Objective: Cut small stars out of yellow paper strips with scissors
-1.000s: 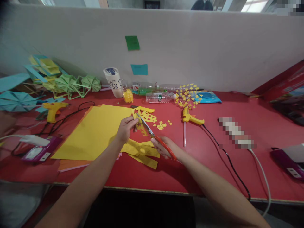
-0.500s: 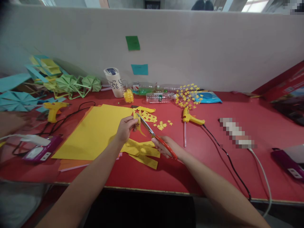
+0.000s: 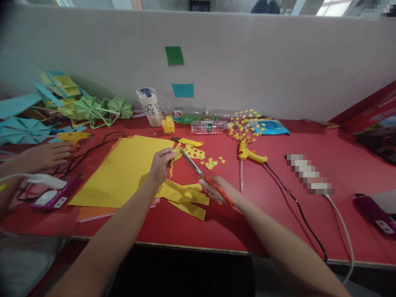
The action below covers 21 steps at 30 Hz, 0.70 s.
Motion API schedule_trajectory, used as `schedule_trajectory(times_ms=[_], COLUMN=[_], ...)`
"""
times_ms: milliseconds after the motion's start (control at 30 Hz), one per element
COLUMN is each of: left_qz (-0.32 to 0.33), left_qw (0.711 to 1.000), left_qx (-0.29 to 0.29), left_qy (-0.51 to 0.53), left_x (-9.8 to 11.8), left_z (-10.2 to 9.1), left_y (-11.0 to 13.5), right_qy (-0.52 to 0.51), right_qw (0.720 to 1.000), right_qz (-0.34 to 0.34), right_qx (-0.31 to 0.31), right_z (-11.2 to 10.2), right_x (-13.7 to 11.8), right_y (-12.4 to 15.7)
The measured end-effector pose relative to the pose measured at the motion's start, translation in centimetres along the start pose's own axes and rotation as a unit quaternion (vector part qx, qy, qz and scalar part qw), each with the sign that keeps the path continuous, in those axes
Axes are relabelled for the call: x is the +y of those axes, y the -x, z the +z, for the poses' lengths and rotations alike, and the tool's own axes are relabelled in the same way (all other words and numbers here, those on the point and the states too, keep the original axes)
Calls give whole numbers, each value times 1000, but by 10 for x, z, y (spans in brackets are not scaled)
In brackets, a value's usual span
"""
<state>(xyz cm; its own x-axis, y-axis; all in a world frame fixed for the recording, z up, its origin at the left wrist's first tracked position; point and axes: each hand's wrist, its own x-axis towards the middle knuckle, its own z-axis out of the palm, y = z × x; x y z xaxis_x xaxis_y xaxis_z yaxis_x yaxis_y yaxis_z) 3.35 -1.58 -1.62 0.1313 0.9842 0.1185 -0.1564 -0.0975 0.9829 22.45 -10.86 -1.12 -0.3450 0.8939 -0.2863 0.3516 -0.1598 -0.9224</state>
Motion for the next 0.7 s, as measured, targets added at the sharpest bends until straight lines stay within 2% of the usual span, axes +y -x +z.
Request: schedule_trajectory(times_ms=[67, 167, 233, 300, 367, 400, 467, 567, 700], left_qz=[22, 103, 143, 127, 71, 43, -4, -36, -16], left_qw=[999, 988, 981, 986, 983, 979, 977, 989, 999], left_qx=[30, 103, 105, 15, -106, -148, -181, -142, -41], left_qy=[-17, -50, -75, -106, -129, -132, -113, -36, 4], left_x=[3, 9, 13, 14, 13, 12, 8, 3, 2], left_z=[1, 3, 6, 9, 13, 15, 19, 20, 17], left_y=[0, 4, 10, 16, 20, 22, 22, 20, 15], right_qy=[-6, -25, -43, -59, -70, -73, -75, -70, -43], right_qw=[1000, 999, 998, 997, 996, 996, 996, 997, 998], right_qz=[-1, -20, -20, -12, -17, -22, -29, -25, -19], right_qx=[3, 18, 33, 48, 51, 47, 34, 22, 34], right_z=[0, 1, 1, 1, 2, 2, 3, 5, 8], right_x=[2, 6, 8, 9, 9, 9, 8, 8, 5], right_y=[-2, -5, -6, -7, -7, -6, -6, -5, -5])
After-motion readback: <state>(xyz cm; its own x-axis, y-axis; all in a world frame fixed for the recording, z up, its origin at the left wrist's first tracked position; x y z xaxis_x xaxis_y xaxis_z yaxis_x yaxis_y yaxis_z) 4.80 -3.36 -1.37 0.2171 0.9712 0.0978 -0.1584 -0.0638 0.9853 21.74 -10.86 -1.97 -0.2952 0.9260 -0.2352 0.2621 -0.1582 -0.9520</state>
